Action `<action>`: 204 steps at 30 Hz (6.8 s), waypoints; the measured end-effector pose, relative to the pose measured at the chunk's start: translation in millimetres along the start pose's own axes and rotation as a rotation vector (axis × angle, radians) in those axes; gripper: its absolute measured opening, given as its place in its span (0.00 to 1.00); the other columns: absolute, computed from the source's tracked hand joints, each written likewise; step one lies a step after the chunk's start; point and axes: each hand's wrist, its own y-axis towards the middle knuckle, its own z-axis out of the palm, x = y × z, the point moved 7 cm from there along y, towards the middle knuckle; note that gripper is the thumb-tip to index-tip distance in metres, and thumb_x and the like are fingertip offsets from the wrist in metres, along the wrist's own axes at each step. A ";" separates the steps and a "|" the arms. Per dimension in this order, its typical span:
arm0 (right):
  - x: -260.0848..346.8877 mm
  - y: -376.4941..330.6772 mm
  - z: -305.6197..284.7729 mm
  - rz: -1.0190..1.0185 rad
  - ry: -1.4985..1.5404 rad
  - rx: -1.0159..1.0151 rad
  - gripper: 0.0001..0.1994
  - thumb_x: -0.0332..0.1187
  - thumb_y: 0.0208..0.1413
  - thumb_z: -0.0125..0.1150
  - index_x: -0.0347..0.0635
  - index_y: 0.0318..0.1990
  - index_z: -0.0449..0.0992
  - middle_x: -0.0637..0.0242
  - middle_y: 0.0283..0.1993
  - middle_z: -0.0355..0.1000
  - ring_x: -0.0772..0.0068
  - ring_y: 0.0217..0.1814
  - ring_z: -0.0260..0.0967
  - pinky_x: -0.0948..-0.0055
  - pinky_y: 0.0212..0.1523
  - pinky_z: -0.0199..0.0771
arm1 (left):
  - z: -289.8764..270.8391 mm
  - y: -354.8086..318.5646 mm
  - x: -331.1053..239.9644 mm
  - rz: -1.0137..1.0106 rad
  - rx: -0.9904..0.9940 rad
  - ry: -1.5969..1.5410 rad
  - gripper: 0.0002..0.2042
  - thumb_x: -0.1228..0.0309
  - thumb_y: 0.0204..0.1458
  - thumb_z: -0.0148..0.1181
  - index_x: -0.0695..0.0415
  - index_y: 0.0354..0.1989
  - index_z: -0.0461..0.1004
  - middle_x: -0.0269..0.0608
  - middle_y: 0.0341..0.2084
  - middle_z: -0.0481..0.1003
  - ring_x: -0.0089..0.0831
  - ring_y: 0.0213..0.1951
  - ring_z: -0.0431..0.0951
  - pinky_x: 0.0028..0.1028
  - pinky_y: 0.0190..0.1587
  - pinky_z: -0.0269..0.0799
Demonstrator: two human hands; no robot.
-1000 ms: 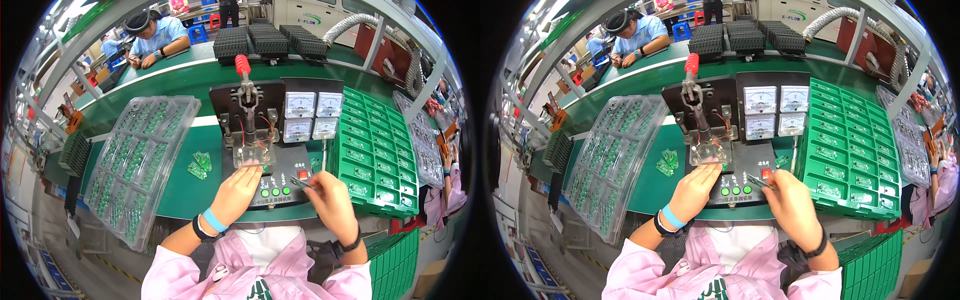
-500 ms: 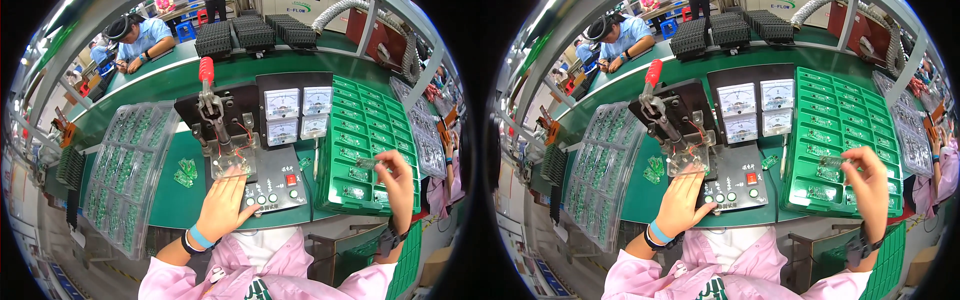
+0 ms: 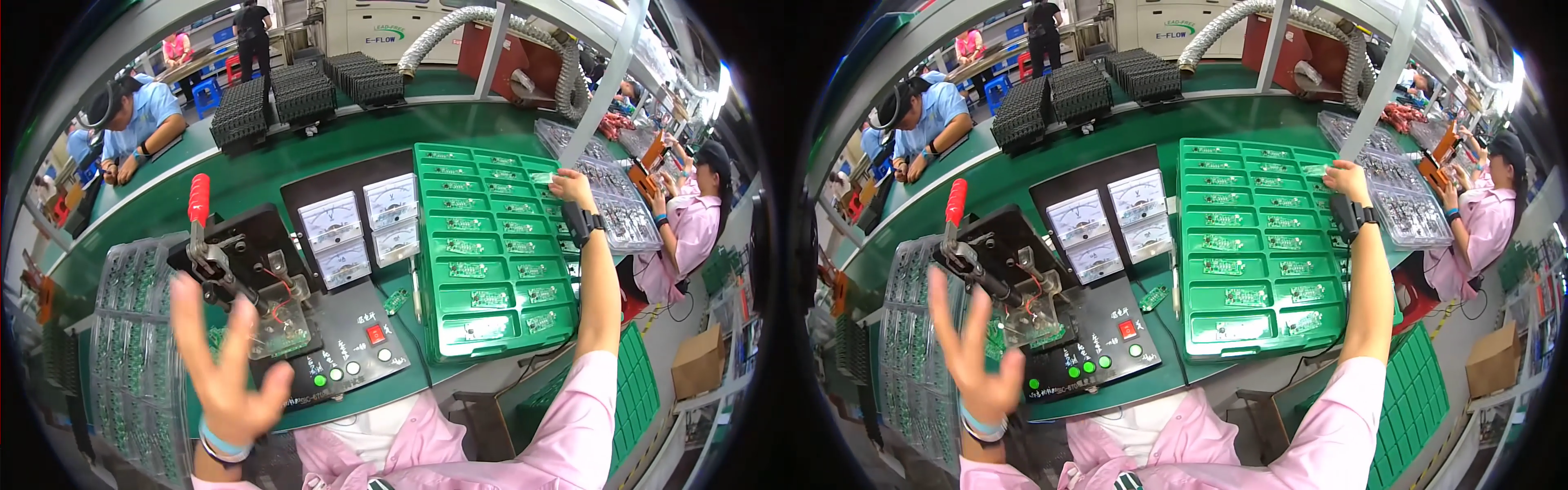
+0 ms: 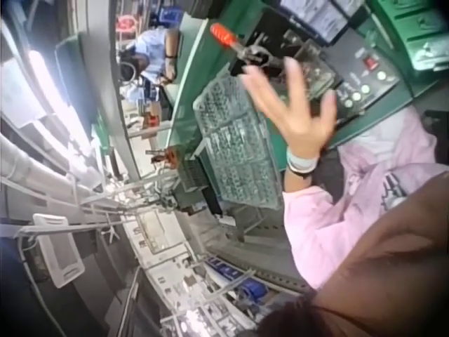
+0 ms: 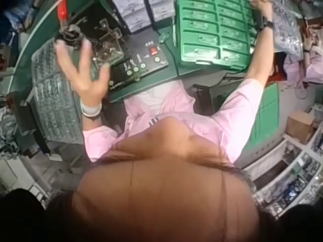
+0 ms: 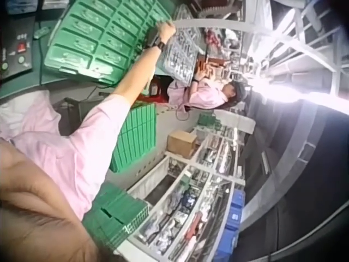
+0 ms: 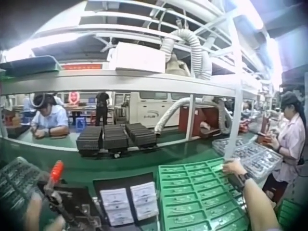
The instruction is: The person picks up a circuit board, places it into a testing machine, and lowers a red lever. After pressing buttons on the machine, the person raises the lever and places the circuit board into a green tray, repeating the process.
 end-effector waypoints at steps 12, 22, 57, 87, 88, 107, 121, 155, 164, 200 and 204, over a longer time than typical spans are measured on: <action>145.2 -285.7 178.3 -0.796 -0.580 0.309 0.19 0.21 0.49 0.61 0.37 0.52 0.71 0.56 0.51 0.73 0.63 0.50 0.73 0.67 0.49 0.73 | 2.3 -75.0 7.4 0.174 -0.097 -0.323 0.39 0.61 0.37 0.76 0.56 0.60 0.63 0.57 0.58 0.67 0.56 0.61 0.65 0.51 0.64 0.56; 139.4 -502.2 283.5 -1.297 -0.580 0.542 0.26 0.26 0.42 0.69 0.41 0.54 0.72 0.49 0.63 0.62 0.42 0.64 0.60 0.46 0.62 0.61 | 49.7 -192.0 27.5 -0.418 0.001 -0.238 0.38 0.66 0.38 0.77 0.56 0.61 0.64 0.62 0.61 0.63 0.57 0.56 0.72 0.41 0.56 0.70; 233.4 -507.2 340.4 -1.511 -0.117 0.566 0.12 0.27 0.41 0.63 0.38 0.37 0.76 0.53 0.59 0.69 0.49 0.62 0.66 0.54 0.63 0.62 | 43.7 -196.7 29.5 -0.435 -0.084 -0.240 0.23 0.67 0.38 0.75 0.54 0.47 0.78 0.65 0.60 0.63 0.55 0.53 0.74 0.39 0.51 0.74; 118.0 -423.6 368.2 -0.358 -0.207 0.768 0.12 0.25 0.50 0.66 0.35 0.42 0.73 0.73 0.32 0.72 0.83 0.32 0.66 0.80 0.35 0.67 | -20.2 -130.1 76.8 -0.138 0.212 -0.032 0.14 0.77 0.45 0.59 0.60 0.42 0.77 0.47 0.37 0.79 0.43 0.42 0.80 0.34 0.43 0.77; 118.6 -423.4 363.8 -0.356 -0.207 0.763 0.12 0.25 0.50 0.66 0.35 0.42 0.73 0.73 0.32 0.72 0.83 0.32 0.66 0.80 0.35 0.67 | -19.4 -123.3 53.3 0.050 0.126 -0.024 0.14 0.77 0.45 0.58 0.61 0.43 0.77 0.47 0.38 0.79 0.41 0.43 0.80 0.33 0.44 0.78; 133.2 -420.8 317.1 -0.600 -0.195 0.521 0.15 0.20 0.51 0.61 0.33 0.47 0.71 0.64 0.29 0.73 0.76 0.29 0.71 0.77 0.30 0.71 | 64.5 -82.4 5.3 0.086 0.239 0.014 0.18 0.76 0.47 0.58 0.66 0.49 0.74 0.49 0.45 0.77 0.42 0.51 0.76 0.35 0.55 0.72; 175.0 -193.7 103.3 -0.831 -0.761 -0.071 0.07 0.23 0.48 0.62 0.35 0.36 0.78 0.55 0.34 0.78 0.57 0.38 0.78 0.67 0.41 0.75 | 65.6 -73.5 -7.5 -0.035 0.546 0.047 0.31 0.58 0.49 0.64 0.65 0.58 0.66 0.55 0.55 0.69 0.45 0.58 0.69 0.42 0.60 0.62; 72.3 -51.5 106.0 -0.334 -1.139 -0.030 0.25 0.49 0.61 0.51 0.47 0.60 0.68 0.52 0.65 0.62 0.51 0.69 0.56 0.36 0.63 0.57 | 60.4 -167.8 41.2 -0.690 -0.006 -0.526 0.31 0.69 0.48 0.62 0.64 0.62 0.60 0.56 0.66 0.56 0.46 0.66 0.58 0.37 0.67 0.52; 175.5 -449.4 230.8 -1.398 -0.659 0.177 0.23 0.33 0.48 0.65 0.47 0.54 0.72 0.55 0.67 0.59 0.42 0.66 0.58 0.48 0.67 0.55 | 67.9 -171.3 52.1 -0.776 -0.181 -0.659 0.26 0.73 0.50 0.60 0.63 0.60 0.64 0.56 0.67 0.55 0.47 0.67 0.58 0.39 0.67 0.50; 293.7 -458.0 345.1 -1.847 -0.263 -0.069 0.20 0.38 0.52 0.62 0.47 0.53 0.72 0.63 0.62 0.68 0.60 0.63 0.65 0.52 0.63 0.59 | 72.1 -152.5 40.2 -0.745 -0.176 -0.936 0.20 0.82 0.52 0.47 0.61 0.55 0.61 0.60 0.69 0.48 0.43 0.68 0.52 0.36 0.68 0.44; 292.2 -414.1 348.0 -1.434 0.023 0.051 0.20 0.36 0.52 0.64 0.45 0.53 0.72 0.60 0.60 0.69 0.58 0.62 0.66 0.56 0.61 0.62 | 88.1 -147.3 38.1 -0.795 -0.192 -1.033 0.20 0.80 0.53 0.48 0.61 0.56 0.61 0.58 0.69 0.50 0.43 0.69 0.52 0.37 0.69 0.43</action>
